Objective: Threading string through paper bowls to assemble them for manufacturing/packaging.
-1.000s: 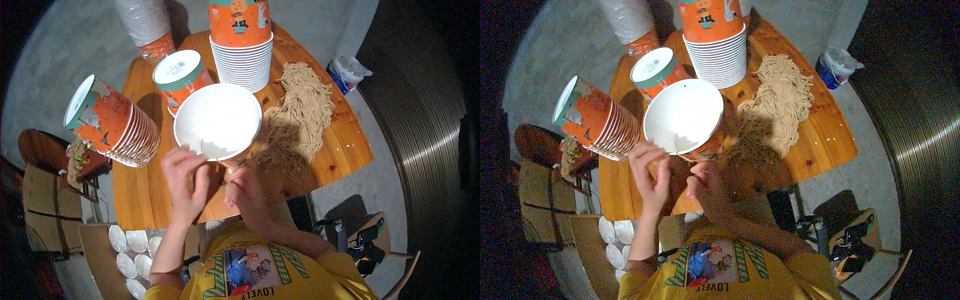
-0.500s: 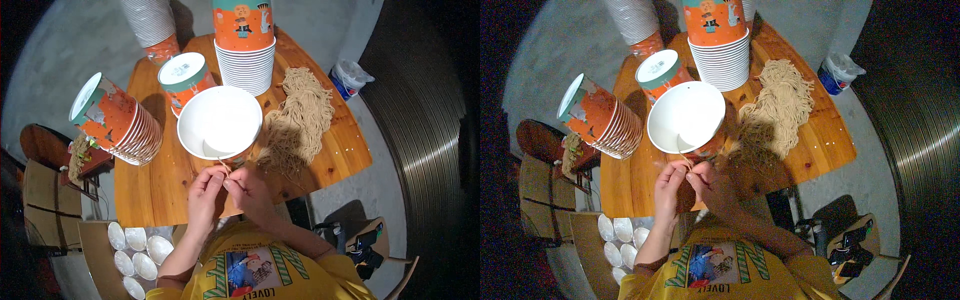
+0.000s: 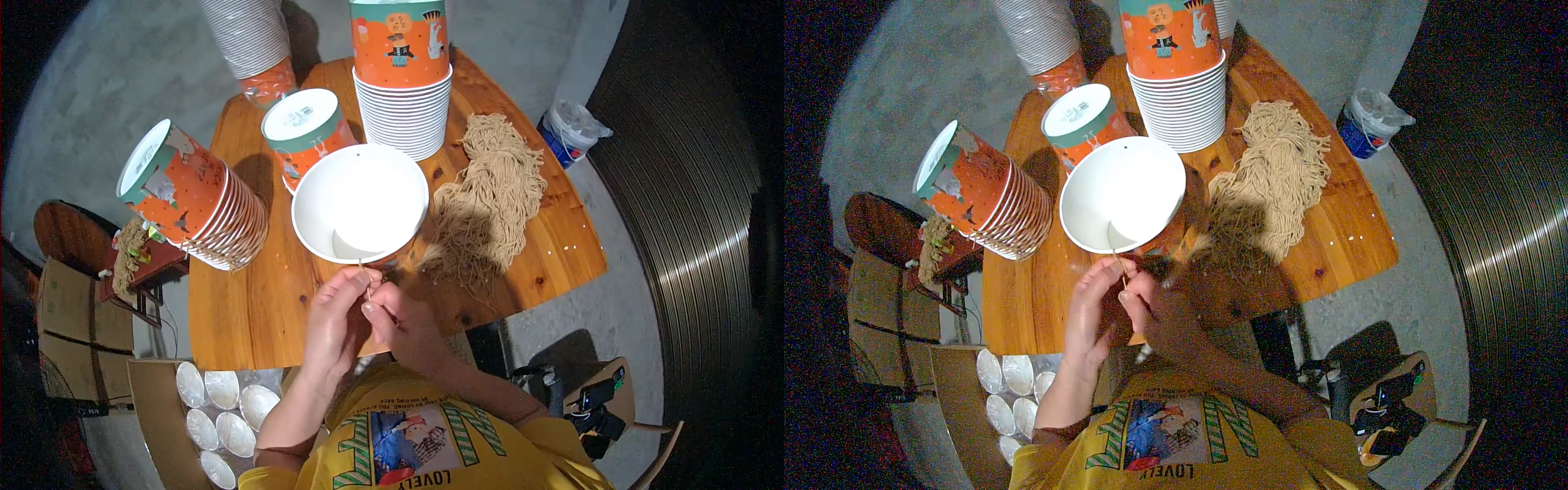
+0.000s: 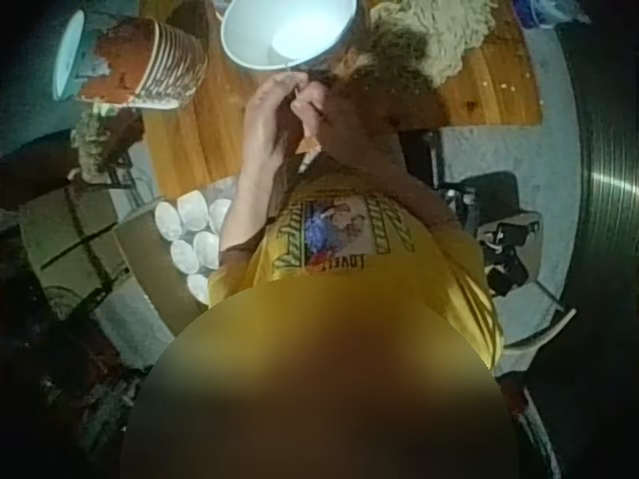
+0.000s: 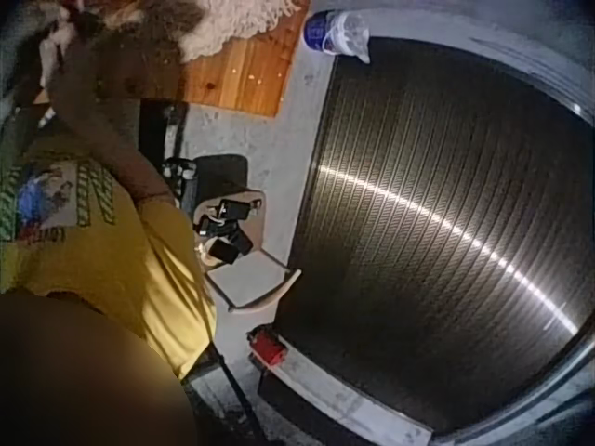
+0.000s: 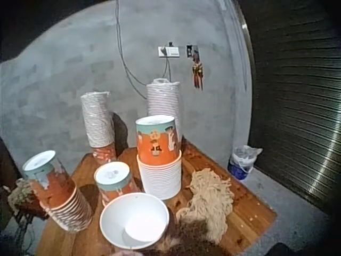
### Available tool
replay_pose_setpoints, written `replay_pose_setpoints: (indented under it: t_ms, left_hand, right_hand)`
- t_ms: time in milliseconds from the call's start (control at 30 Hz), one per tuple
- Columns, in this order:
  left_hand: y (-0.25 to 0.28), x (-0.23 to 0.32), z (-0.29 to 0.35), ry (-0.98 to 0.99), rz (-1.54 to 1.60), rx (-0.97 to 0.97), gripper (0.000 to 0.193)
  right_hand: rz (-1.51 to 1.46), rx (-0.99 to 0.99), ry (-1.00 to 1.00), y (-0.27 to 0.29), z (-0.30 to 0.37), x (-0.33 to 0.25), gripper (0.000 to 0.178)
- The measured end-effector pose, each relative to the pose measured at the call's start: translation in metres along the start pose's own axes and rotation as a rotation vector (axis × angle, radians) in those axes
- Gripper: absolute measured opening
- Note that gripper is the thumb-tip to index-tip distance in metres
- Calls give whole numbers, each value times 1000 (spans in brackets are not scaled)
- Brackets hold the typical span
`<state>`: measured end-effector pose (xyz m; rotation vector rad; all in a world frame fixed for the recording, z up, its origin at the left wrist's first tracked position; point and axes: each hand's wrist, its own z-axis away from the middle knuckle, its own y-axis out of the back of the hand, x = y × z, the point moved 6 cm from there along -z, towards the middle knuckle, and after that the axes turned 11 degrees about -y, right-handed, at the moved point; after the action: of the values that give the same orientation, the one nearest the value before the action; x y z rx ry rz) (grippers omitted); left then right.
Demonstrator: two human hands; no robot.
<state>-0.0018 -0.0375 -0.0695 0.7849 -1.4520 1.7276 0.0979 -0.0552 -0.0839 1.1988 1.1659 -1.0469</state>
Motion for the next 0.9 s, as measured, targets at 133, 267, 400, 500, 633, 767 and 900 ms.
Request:
replay_pose_setpoints:
  t_ms: [133, 267, 400, 500, 633, 767, 900]
  left_hand:
    - [5, -1, -9, -15, 40, -37, 15]
    - [6, 2, -9, 5, 30, 17, 16]
    - [4, 4, -11, 56, 15, -60, 18]
    - [10, -6, -1, 118, 68, 39, 21]
    - [-1, -23, 21, -198, -700, -286, 26]
    - [-52, -18, 24, -572, -837, -638, 47]
    - [-71, 11, 6, -767, -1342, -571, 65]
  right_hand:
    - [89, -44, 8, -1, 2, -10, 12]
    - [244, 39, 121, -1, 1, -16, 11]
    - [207, 19, 212, 1, -3, -16, 16]
    - [116, -113, 130, 9, 6, -21, 21]
    - [264, -238, 23, 42, 33, -51, 25]
    - [54, -222, 135, 78, 56, -78, 28]
    - [-73, -81, 196, 108, 54, -112, 40]
